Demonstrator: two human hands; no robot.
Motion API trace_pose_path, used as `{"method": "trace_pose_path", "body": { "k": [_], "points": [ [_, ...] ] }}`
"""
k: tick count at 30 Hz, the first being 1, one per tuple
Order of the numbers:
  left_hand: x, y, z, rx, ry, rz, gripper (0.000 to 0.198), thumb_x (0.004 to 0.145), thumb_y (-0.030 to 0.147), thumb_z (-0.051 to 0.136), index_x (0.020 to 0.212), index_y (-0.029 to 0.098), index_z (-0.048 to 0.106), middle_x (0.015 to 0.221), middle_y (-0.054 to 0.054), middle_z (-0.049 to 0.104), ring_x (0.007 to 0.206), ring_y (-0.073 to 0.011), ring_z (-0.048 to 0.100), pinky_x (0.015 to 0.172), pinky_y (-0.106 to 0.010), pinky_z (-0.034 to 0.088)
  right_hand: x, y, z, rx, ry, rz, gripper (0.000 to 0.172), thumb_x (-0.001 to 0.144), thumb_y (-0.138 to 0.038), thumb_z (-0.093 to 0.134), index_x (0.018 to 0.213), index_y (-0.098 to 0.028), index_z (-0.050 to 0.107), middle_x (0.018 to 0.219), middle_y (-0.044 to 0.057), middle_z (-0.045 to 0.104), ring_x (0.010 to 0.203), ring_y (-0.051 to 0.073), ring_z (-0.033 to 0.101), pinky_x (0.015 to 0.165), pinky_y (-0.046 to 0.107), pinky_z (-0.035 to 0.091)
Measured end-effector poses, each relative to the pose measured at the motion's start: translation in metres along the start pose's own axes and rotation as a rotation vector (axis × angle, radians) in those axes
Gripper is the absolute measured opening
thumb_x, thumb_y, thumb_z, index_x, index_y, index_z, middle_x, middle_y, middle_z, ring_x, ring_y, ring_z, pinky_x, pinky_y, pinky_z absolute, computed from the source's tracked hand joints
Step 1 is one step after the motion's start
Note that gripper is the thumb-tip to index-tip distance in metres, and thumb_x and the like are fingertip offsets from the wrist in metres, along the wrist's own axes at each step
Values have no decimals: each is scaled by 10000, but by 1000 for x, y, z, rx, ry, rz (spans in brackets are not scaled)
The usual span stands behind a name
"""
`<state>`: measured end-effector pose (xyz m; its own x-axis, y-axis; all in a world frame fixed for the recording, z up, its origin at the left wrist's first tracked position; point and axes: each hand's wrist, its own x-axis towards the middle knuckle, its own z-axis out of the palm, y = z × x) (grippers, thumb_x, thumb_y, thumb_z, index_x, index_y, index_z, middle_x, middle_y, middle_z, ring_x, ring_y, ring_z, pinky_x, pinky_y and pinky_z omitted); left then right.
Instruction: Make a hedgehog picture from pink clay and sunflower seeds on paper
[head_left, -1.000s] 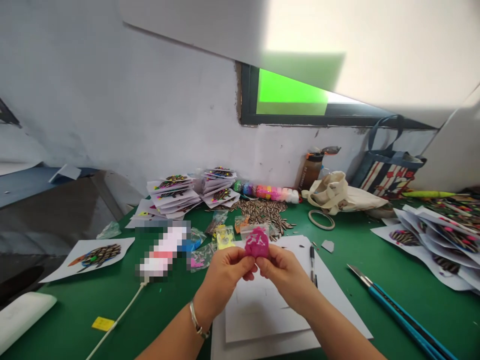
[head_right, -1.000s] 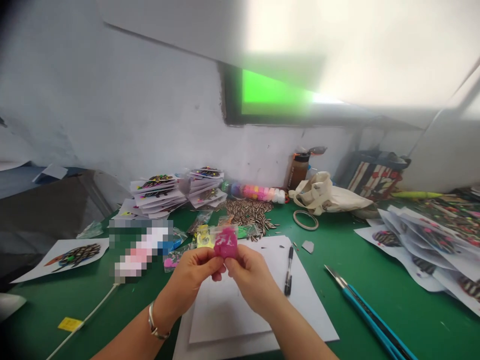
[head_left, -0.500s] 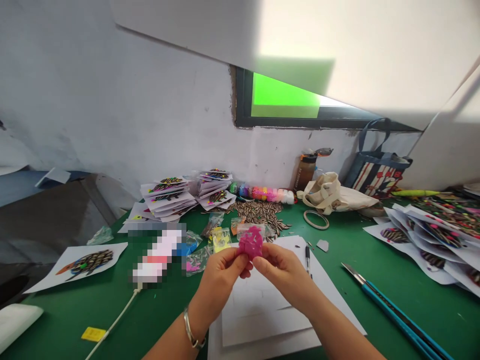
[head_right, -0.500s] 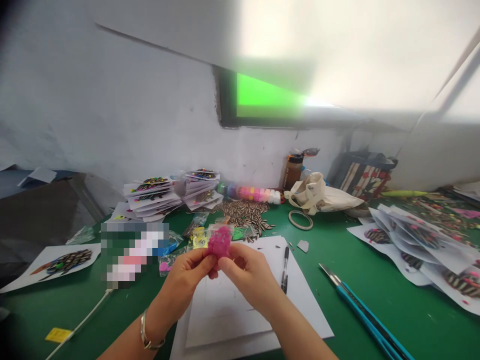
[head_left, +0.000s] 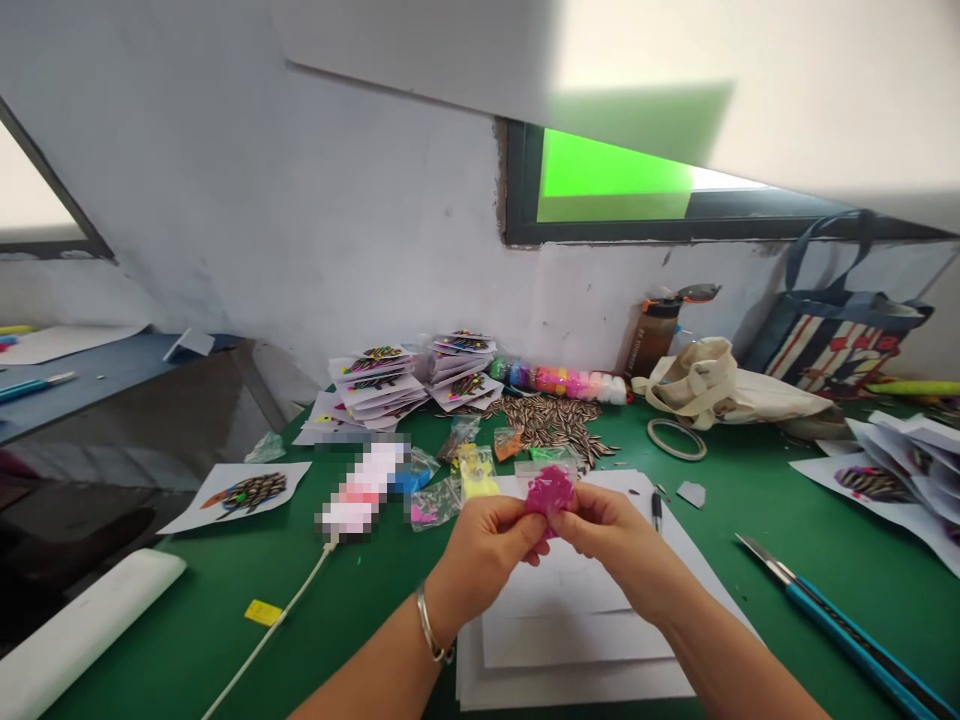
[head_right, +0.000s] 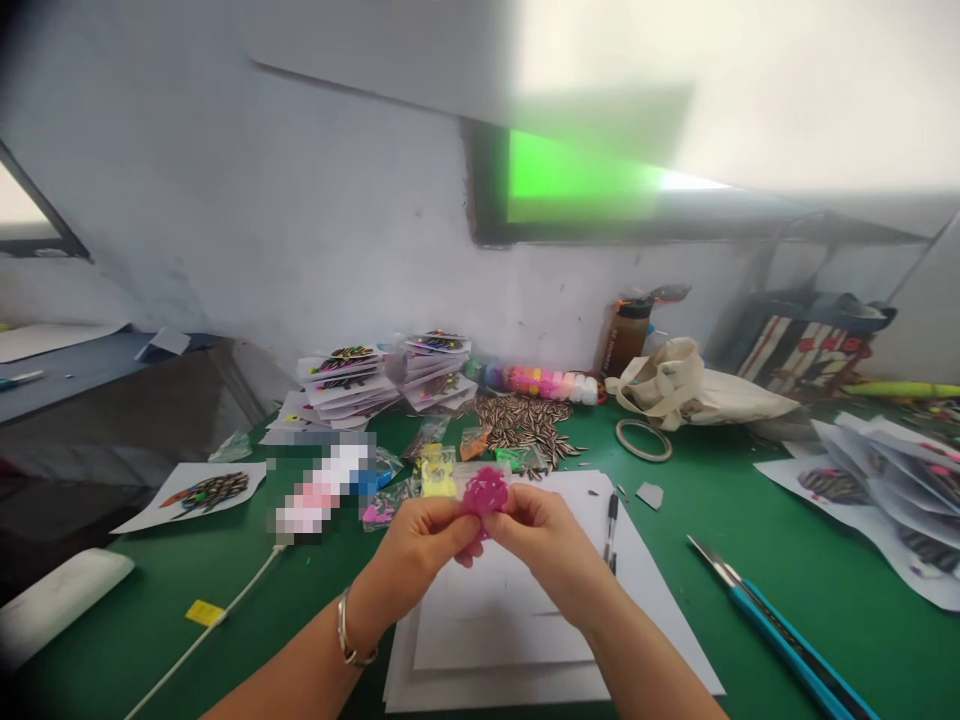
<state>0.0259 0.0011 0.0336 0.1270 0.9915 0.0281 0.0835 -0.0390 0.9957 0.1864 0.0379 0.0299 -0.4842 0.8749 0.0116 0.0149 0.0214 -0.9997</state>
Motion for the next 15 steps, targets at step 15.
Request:
{"method": "trace_pose_path", "body": {
  "k": [15],
  "points": [
    [3,-2,-4,12,-17,-17,276,792,359,615,648,132,676,597,-17,610,583,-118,537,578,-227,431,-2,1,7,-258,85,-131,214,839,-278,526,667,-172,595,666,6,595,655,142,520,609,238,405]
  ]
}}
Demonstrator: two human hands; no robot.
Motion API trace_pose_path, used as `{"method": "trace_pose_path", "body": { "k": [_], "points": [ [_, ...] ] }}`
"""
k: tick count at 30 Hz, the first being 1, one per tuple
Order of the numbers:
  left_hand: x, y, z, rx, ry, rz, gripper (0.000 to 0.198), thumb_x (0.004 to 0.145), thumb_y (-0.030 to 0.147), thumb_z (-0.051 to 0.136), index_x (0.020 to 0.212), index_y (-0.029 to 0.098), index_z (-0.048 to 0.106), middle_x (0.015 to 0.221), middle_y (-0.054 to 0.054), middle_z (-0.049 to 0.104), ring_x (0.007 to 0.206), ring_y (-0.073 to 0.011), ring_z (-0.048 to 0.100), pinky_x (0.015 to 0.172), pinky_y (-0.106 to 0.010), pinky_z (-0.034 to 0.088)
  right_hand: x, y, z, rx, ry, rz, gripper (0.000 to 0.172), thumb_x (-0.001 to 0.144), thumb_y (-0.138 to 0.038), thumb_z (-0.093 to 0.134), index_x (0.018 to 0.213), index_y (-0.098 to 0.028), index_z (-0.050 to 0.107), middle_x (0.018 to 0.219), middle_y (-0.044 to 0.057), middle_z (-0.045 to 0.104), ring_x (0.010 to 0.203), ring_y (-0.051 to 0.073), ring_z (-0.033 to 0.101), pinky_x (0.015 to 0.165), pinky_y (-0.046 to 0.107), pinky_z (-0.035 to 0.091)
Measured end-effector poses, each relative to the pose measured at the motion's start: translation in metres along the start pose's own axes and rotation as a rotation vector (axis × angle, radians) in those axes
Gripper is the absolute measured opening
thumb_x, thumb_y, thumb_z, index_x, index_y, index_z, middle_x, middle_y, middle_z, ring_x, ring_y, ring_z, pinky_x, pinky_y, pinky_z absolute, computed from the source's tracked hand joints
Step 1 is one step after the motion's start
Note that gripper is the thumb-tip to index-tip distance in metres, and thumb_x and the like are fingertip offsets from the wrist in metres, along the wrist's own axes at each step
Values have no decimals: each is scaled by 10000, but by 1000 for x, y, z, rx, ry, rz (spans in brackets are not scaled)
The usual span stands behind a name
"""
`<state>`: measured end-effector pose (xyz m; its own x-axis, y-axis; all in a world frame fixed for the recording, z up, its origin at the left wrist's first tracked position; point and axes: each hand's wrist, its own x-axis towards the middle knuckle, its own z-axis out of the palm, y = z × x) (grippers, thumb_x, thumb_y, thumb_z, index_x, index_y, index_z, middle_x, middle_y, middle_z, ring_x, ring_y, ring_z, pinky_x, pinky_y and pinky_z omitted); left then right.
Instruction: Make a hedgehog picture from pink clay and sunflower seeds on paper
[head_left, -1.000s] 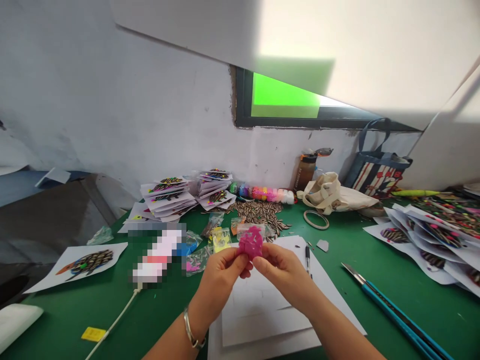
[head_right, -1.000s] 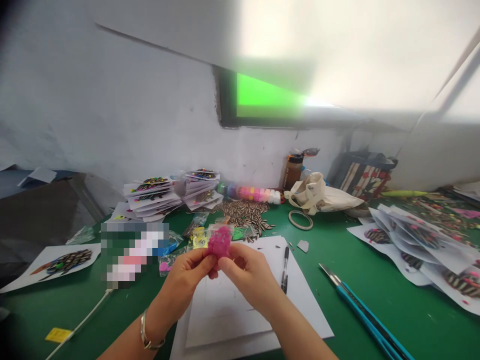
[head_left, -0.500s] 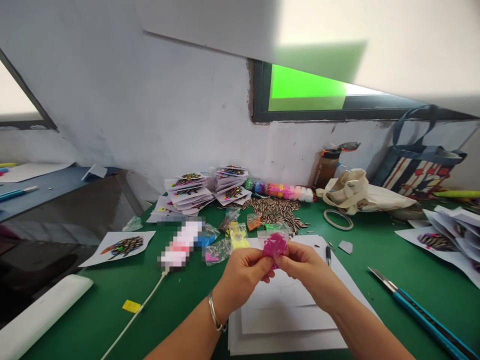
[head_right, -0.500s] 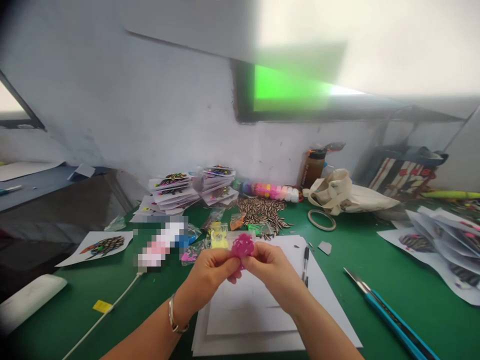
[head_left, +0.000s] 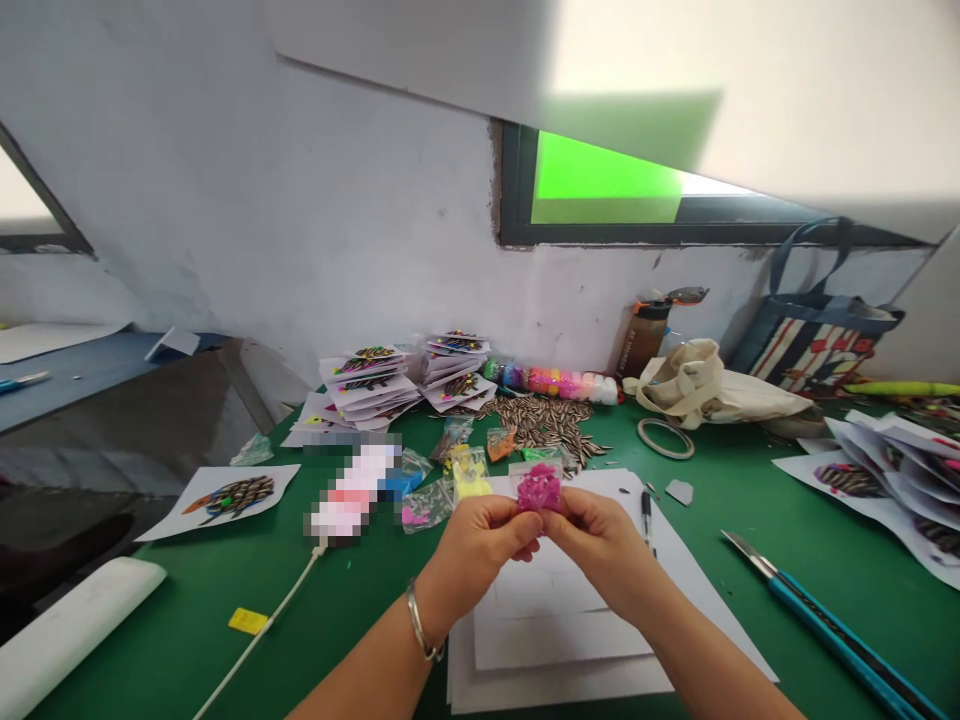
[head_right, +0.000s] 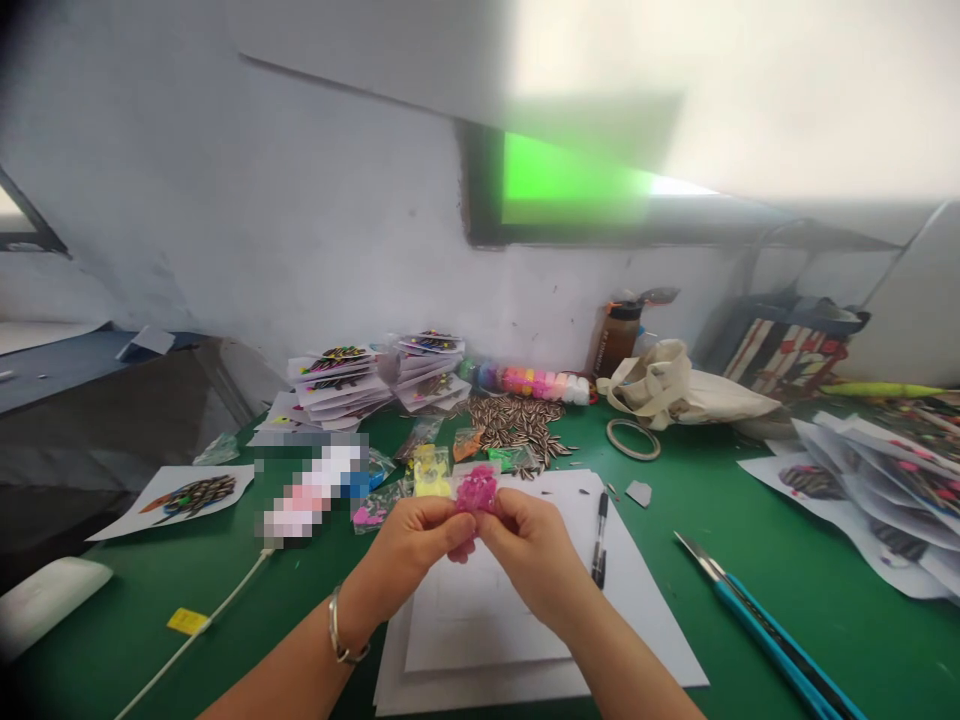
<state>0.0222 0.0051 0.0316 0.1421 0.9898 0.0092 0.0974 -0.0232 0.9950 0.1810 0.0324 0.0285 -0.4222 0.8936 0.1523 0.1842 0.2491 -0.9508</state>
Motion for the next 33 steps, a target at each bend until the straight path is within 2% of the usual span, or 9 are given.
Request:
{"method": "trace_pose_path", "body": {
  "k": [4,8,10,15,18,20,25,30,33],
  "points": [
    [3,0,-3,-48,24,14,215,797,325,623,872,150,724,705,-26,645,669,-132,533,638,-242,435,1,1,-4,-79,17,-64,218,884,-300,473,776,-186,625,730,7,605,701,146,514,632,239,397],
    [4,0,-8,31,79,21,251,801,367,620,797,143,732,666,-20,619,649,-128,495,625,-244,402,1,-2,-8,-187,26,-42,168,873,-286,488,863,-204,634,760,-4,598,660,131,480,583,230,362],
    [5,0,-8,51,50,20,257,798,375,623,775,143,732,673,-21,629,658,-132,499,626,-244,394,2,-3,-10,-189,42,-37,172,871,-286,486,839,-201,631,746,-7,586,657,129,473,578,230,353],
    [5,1,-4,-26,-23,26,268,802,382,620,926,170,727,849,-37,691,784,-167,558,705,-254,420,3,2,-10,-144,81,-14,214,853,-274,488,697,-177,597,662,-14,530,646,124,452,577,231,341],
    [5,0,-2,5,14,10,283,793,402,629,893,159,734,807,-38,689,744,-163,553,672,-251,417,4,6,-6,-94,104,36,153,798,-276,562,694,-170,598,629,-24,507,605,114,423,544,225,337],
    [5,-2,-2,49,37,12,290,784,417,633,845,153,736,750,-30,676,688,-150,535,626,-242,405,4,7,-4,-20,102,60,118,764,-274,604,719,-166,615,643,-21,532,614,117,452,555,226,370],
    [2,-3,-4,176,93,68,286,786,427,624,778,162,731,722,-36,676,691,-165,551,631,-253,416,5,0,-4,238,-27,51,136,769,-224,587,869,-173,664,771,7,624,750,157,565,697,273,462],
    [3,-4,-4,240,157,87,290,760,440,649,680,161,671,650,-20,637,635,-149,533,593,-241,406,4,-8,-11,199,-72,1,166,810,-206,537,867,-172,689,789,12,624,755,144,548,704,264,453],
    [6,-4,-3,146,88,66,269,762,422,657,708,158,663,689,-24,652,658,-152,560,619,-242,430,4,-5,-11,172,-59,-10,158,806,-192,532,848,-169,683,780,9,619,751,139,543,700,259,448]
  ]
}}
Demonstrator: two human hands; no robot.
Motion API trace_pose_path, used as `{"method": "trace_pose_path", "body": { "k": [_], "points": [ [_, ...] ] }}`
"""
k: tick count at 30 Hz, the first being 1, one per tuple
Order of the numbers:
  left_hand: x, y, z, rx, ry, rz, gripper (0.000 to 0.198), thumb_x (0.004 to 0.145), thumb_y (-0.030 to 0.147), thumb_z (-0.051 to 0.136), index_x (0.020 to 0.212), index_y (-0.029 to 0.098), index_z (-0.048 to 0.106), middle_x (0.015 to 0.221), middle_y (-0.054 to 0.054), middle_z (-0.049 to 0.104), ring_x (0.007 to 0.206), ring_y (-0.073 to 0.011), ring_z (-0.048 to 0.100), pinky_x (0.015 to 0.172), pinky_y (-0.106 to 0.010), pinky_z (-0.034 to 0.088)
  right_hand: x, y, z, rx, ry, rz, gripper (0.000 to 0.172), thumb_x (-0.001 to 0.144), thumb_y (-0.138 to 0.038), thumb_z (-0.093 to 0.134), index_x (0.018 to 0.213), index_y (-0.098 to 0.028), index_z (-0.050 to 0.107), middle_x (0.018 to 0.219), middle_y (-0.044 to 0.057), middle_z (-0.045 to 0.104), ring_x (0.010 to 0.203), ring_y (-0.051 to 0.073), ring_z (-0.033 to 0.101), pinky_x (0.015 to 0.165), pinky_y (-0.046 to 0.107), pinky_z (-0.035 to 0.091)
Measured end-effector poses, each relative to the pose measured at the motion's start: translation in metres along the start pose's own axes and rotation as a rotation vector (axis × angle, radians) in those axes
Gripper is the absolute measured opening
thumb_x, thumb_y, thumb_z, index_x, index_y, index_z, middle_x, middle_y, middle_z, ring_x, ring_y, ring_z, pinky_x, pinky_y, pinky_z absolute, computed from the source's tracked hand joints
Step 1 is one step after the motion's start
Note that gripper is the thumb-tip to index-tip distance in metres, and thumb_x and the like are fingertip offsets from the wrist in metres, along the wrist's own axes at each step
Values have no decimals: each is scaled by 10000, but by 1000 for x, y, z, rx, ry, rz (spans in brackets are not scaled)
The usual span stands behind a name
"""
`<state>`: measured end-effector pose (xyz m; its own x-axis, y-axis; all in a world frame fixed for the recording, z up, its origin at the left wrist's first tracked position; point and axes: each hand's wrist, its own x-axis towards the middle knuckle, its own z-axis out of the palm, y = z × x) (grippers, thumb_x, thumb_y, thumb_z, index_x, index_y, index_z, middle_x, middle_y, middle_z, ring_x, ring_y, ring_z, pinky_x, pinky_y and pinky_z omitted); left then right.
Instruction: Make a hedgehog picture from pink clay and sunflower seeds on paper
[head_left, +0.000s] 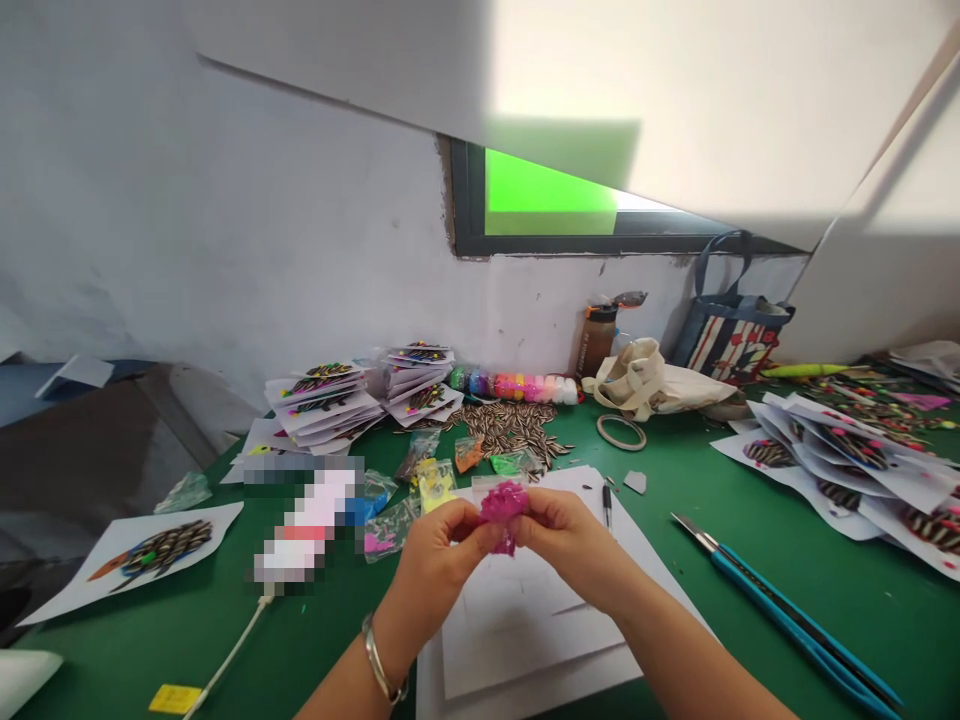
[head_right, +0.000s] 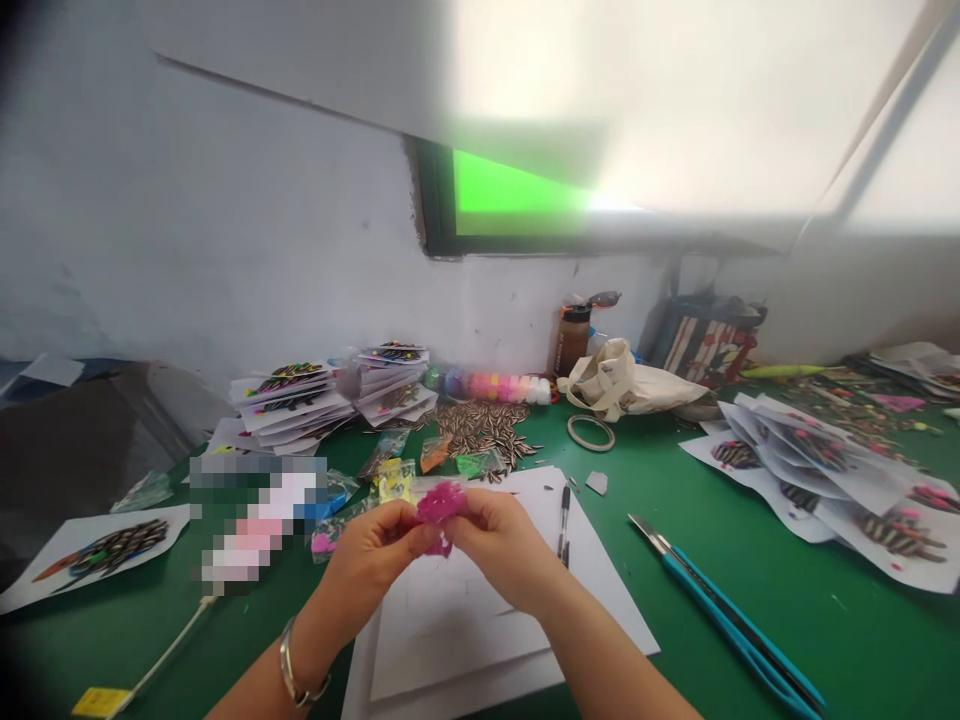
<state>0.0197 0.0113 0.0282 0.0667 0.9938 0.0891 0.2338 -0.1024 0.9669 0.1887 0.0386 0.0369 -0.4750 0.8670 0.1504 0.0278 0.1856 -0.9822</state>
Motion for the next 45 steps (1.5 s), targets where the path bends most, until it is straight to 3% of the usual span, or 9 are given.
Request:
{"method": "trace_pose_path", "body": {
  "k": [4,8,13,18,23,26,30,36,45],
  "points": [
    [0,2,1,-141,-144,23,247,818,392,604,853,164,692,806,-42,685,754,-172,598,697,-263,461,1,9,2,-43,85,39,69,764,-194,573,790,-163,630,719,-10,586,670,120,515,618,237,426],
    [-2,3,-1,-2,-97,84,244,835,375,588,833,166,714,770,-37,677,723,-159,563,666,-243,432,1,11,3,-109,133,76,105,754,-230,598,680,-165,564,638,-27,542,597,103,469,547,216,380],
    [-3,2,-4,46,-38,64,272,833,394,577,826,166,725,763,-42,679,718,-169,560,659,-249,430,-1,-2,-4,-161,76,13,144,819,-266,543,797,-172,650,740,8,612,681,128,521,605,236,408],
    [-2,1,-1,29,-47,26,328,796,431,613,647,147,682,609,-16,604,604,-132,503,572,-227,394,-4,-4,-1,-142,42,2,120,810,-222,542,726,-168,609,704,-9,574,654,113,494,588,229,397],
    [-1,2,2,-132,-109,34,280,816,404,598,865,152,710,793,-51,674,729,-169,571,686,-270,459,-2,0,2,-147,64,-3,134,804,-239,552,695,-165,577,673,-16,544,638,109,484,567,229,389],
    [0,2,0,-99,-70,51,269,830,387,589,890,158,717,793,-48,671,735,-164,564,689,-267,453,-4,-4,-3,-182,57,12,80,787,-197,551,830,-182,617,792,3,603,680,117,521,612,246,428],
    [0,0,-1,-42,-43,41,275,845,394,561,815,162,706,737,-35,646,686,-148,544,642,-252,441,-11,-15,-10,-219,107,-90,394,756,-133,551,1133,-246,543,1070,37,592,816,135,567,730,289,476],
    [0,-2,1,-9,-34,12,277,820,409,581,768,155,680,708,-39,641,667,-159,566,629,-256,459,-15,-18,-8,-374,190,-255,165,795,-190,582,953,-234,593,958,36,603,823,162,548,723,307,477],
    [2,-1,2,2,-30,15,248,813,381,584,789,161,695,732,-35,650,686,-159,566,637,-245,455,-7,-2,-5,-561,247,-186,80,817,-191,546,863,-223,603,833,20,615,776,171,552,703,314,429]
  ]
}}
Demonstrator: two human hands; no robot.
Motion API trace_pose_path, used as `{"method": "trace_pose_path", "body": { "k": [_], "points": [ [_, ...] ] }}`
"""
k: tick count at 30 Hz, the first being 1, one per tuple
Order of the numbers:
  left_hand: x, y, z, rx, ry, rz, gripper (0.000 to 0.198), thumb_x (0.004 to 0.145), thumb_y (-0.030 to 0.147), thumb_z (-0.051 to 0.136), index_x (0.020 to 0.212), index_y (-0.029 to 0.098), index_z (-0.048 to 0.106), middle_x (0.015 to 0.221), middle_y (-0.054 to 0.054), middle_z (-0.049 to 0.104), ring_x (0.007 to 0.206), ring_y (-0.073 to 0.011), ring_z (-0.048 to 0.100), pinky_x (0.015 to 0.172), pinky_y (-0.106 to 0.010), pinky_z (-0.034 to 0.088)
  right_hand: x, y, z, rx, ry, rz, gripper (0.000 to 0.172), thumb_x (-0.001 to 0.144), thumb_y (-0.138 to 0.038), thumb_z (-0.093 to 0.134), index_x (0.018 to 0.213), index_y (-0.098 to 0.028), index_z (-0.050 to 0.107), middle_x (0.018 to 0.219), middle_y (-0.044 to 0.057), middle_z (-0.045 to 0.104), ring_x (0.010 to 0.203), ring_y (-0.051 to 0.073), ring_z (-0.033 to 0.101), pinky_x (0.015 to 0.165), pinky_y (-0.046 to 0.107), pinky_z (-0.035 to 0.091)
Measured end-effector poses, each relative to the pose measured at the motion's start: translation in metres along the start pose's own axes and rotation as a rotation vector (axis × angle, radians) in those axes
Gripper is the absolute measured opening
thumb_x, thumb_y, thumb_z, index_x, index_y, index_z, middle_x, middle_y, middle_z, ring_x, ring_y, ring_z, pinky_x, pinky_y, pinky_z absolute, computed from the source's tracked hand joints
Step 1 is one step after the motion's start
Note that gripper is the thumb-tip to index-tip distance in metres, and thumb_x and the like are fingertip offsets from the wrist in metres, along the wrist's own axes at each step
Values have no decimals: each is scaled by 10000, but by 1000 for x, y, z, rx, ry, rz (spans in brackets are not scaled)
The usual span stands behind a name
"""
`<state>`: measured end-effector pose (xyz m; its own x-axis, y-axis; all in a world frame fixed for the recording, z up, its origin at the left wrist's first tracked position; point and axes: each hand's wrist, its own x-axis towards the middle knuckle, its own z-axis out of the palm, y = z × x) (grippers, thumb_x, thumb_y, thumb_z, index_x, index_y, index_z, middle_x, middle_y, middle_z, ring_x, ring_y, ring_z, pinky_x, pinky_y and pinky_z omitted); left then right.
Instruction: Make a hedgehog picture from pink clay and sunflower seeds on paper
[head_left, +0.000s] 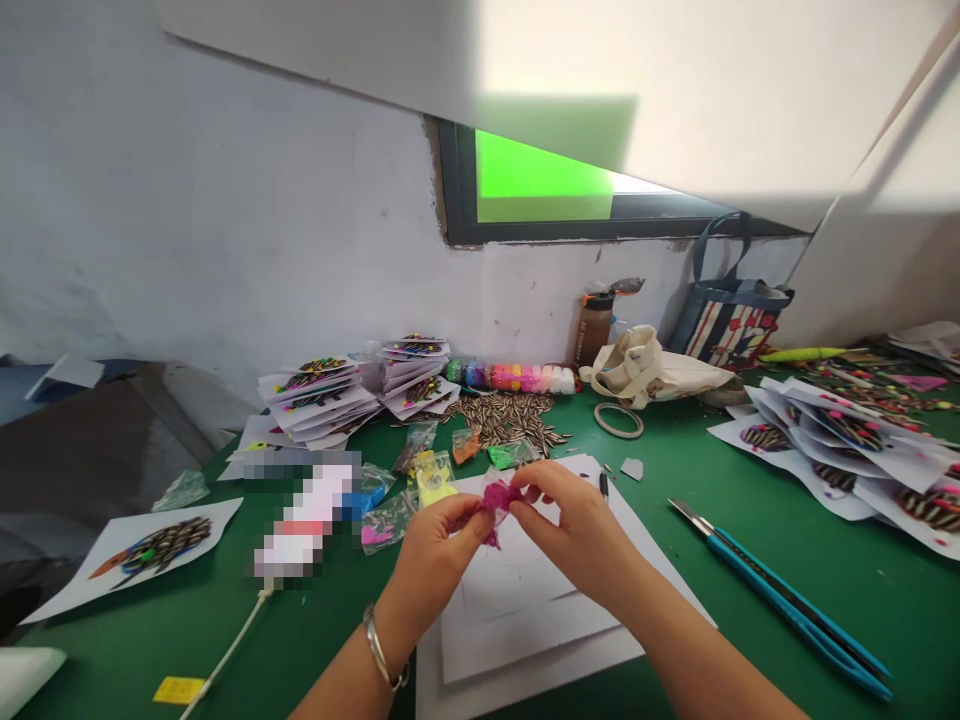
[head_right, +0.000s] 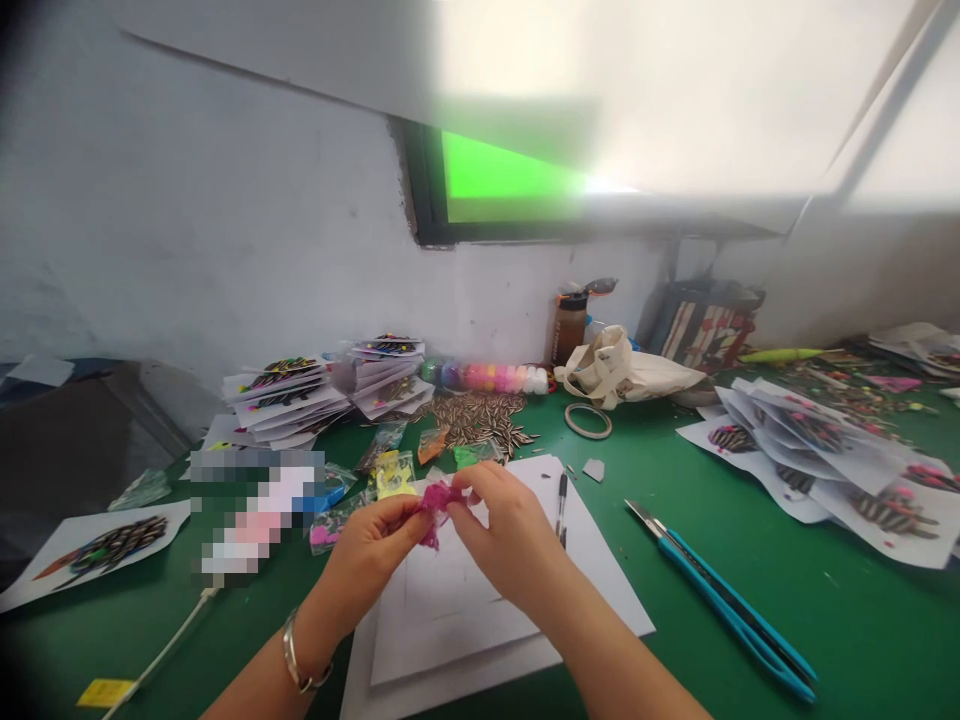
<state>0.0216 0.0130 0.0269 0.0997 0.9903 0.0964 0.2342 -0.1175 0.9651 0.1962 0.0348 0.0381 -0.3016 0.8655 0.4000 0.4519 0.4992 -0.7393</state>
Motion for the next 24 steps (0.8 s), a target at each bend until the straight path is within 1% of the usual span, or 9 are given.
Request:
{"method": "trace_pose_path", "body": {
  "k": [4,8,10,15,18,20,24],
  "points": [
    [0,3,1,-14,14,-32,261,822,381,576,816,153,703,735,-32,643,677,-141,543,624,-240,445,1,5,6,72,-9,156,115,802,-220,555,908,-215,600,878,17,630,740,155,560,657,293,431],
    [-2,4,4,-205,-13,-160,288,792,395,615,902,140,693,846,-62,656,779,-174,593,698,-294,509,1,6,11,173,-38,225,41,790,-230,558,804,-202,584,794,1,613,713,147,550,645,281,424],
    [-2,4,4,-252,-5,-195,304,774,399,635,903,129,690,849,-73,656,783,-185,603,686,-314,528,1,5,13,238,-54,252,42,779,-238,570,768,-197,569,767,-4,601,697,143,542,628,271,418],
    [0,2,2,-197,25,-160,279,780,383,630,833,116,693,690,-41,635,630,-138,577,608,-270,504,0,0,15,430,-120,329,97,758,-258,605,746,-186,542,740,-14,577,640,121,517,565,244,395],
    [1,0,0,-163,49,-146,271,794,374,611,851,122,692,653,-28,626,595,-124,558,565,-243,475,0,0,16,487,-120,332,103,763,-263,615,816,-186,573,777,-4,606,690,133,542,601,249,413],
    [2,0,-1,-138,60,-129,252,798,361,602,824,126,689,628,-19,613,574,-118,545,543,-232,459,0,3,17,489,-104,338,121,775,-278,615,849,-185,591,800,6,625,721,142,556,637,261,426],
    [1,0,0,-82,52,-104,220,799,338,594,772,138,682,619,-15,611,566,-117,539,537,-229,454,1,10,20,536,-61,363,155,794,-321,613,814,-167,610,797,28,641,754,159,574,704,294,443]
  ]
}}
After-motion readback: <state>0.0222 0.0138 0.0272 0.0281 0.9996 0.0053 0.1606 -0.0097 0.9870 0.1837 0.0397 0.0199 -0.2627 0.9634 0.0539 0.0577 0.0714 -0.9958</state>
